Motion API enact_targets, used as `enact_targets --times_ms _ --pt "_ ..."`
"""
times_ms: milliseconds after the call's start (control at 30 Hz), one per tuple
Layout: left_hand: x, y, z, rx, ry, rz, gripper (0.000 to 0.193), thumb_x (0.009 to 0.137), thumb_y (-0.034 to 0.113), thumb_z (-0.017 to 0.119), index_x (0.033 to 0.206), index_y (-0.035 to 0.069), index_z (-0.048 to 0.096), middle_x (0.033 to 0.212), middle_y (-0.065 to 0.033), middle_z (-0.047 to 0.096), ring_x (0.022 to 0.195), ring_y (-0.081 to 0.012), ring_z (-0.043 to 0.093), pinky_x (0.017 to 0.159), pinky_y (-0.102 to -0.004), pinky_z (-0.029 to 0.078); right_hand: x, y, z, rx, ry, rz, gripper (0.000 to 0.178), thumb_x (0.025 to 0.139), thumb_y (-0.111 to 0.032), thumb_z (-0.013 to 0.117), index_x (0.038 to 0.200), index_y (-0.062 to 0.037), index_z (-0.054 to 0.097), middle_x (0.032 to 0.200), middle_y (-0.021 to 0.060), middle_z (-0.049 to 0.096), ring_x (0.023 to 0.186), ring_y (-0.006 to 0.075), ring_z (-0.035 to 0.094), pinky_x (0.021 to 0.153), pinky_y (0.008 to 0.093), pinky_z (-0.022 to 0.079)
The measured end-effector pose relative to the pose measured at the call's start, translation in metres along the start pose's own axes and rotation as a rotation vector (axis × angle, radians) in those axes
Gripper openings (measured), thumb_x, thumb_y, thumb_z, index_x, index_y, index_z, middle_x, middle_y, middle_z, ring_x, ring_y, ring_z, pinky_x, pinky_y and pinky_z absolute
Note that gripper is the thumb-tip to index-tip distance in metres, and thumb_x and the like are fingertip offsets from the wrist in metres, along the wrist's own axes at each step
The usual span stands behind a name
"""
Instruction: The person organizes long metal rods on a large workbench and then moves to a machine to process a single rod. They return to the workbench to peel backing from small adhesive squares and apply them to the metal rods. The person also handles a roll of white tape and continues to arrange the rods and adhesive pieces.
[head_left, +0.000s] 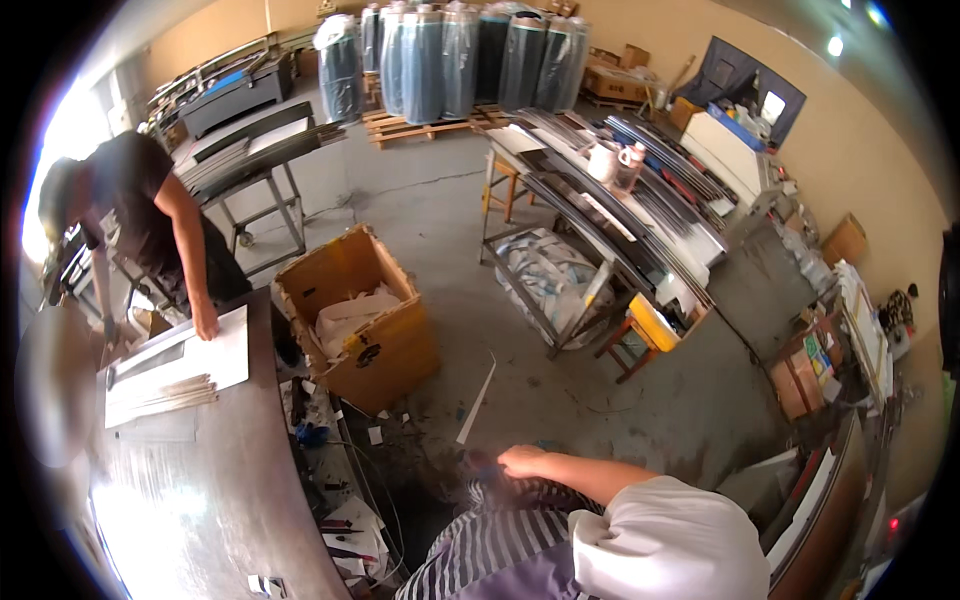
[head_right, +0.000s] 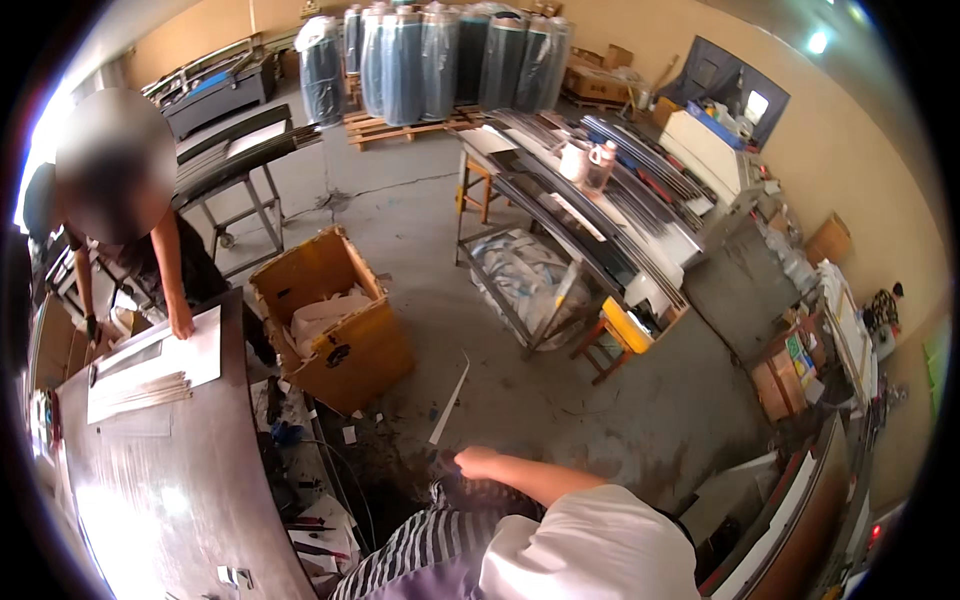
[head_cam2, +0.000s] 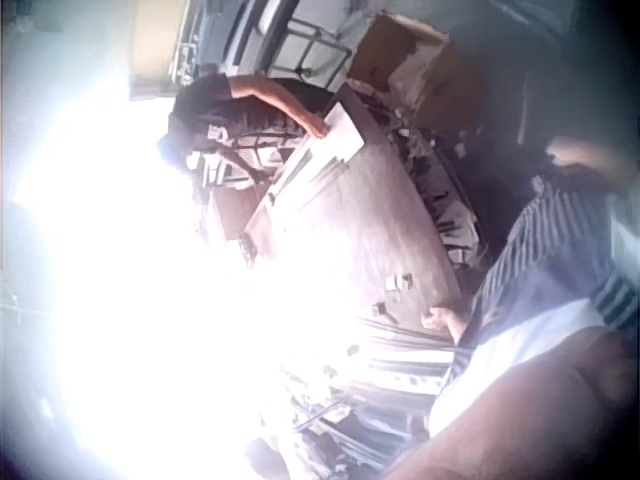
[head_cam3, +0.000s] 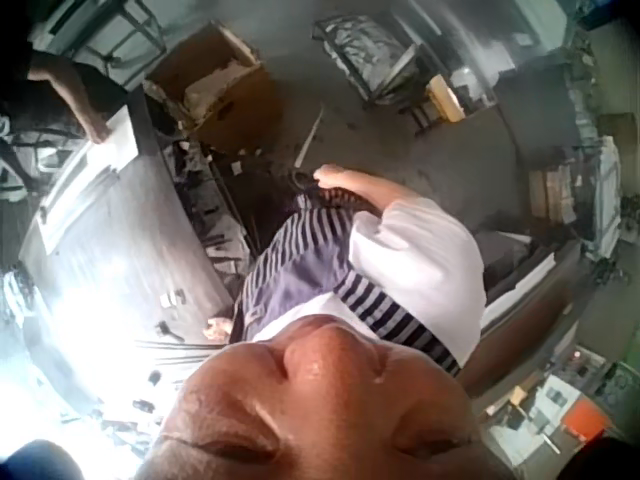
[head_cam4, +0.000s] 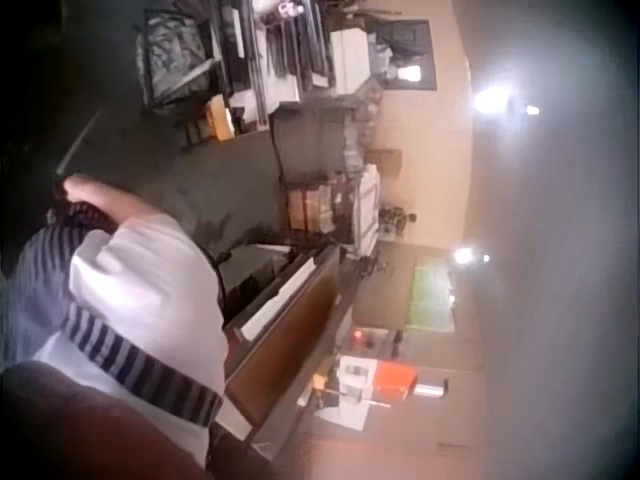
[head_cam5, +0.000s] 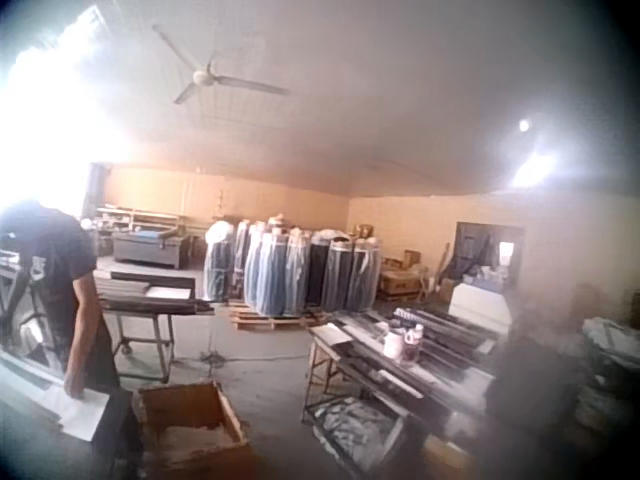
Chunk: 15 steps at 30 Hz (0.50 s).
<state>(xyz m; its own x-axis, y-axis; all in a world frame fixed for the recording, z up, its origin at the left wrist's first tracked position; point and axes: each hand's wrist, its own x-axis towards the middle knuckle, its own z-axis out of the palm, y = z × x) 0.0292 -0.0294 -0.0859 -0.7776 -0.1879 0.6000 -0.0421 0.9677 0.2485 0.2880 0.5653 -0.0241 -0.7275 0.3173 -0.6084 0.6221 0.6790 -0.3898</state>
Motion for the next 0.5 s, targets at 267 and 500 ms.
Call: enact_targets --times_ms 267,500 --pt "-0.049 0.31 -0.039 -0.662 -0.565 0.456 0.046 0.071 -0.01 0.054 0.116 -0.001 0.056 0.117 -0.0181 0.053 0.113 -0.0348 0.05 0.1 -0.0441 0.039 -0.074 0.114 0.026 0.184 0.108 0.062 0.029 0.081 -0.017 0.057 0.108 -0.0098 0.066 0.101 0.016 0.068 0.097 0.0354 0.064 0.081 0.0461 0.05" --pt "-0.188 0.493 -0.082 -0.764 -1.116 0.86 0.038 0.072 0.0 0.064 0.109 0.004 0.059 0.121 -0.0187 0.047 0.114 -0.0366 0.048 0.099 -0.0426 0.04 -0.141 0.267 0.005 0.264 0.198 0.171 0.032 0.083 -0.018 0.056 0.113 -0.0097 0.064 0.104 0.0176 0.067 0.099 0.0373 0.062 0.083 0.0466 0.05"
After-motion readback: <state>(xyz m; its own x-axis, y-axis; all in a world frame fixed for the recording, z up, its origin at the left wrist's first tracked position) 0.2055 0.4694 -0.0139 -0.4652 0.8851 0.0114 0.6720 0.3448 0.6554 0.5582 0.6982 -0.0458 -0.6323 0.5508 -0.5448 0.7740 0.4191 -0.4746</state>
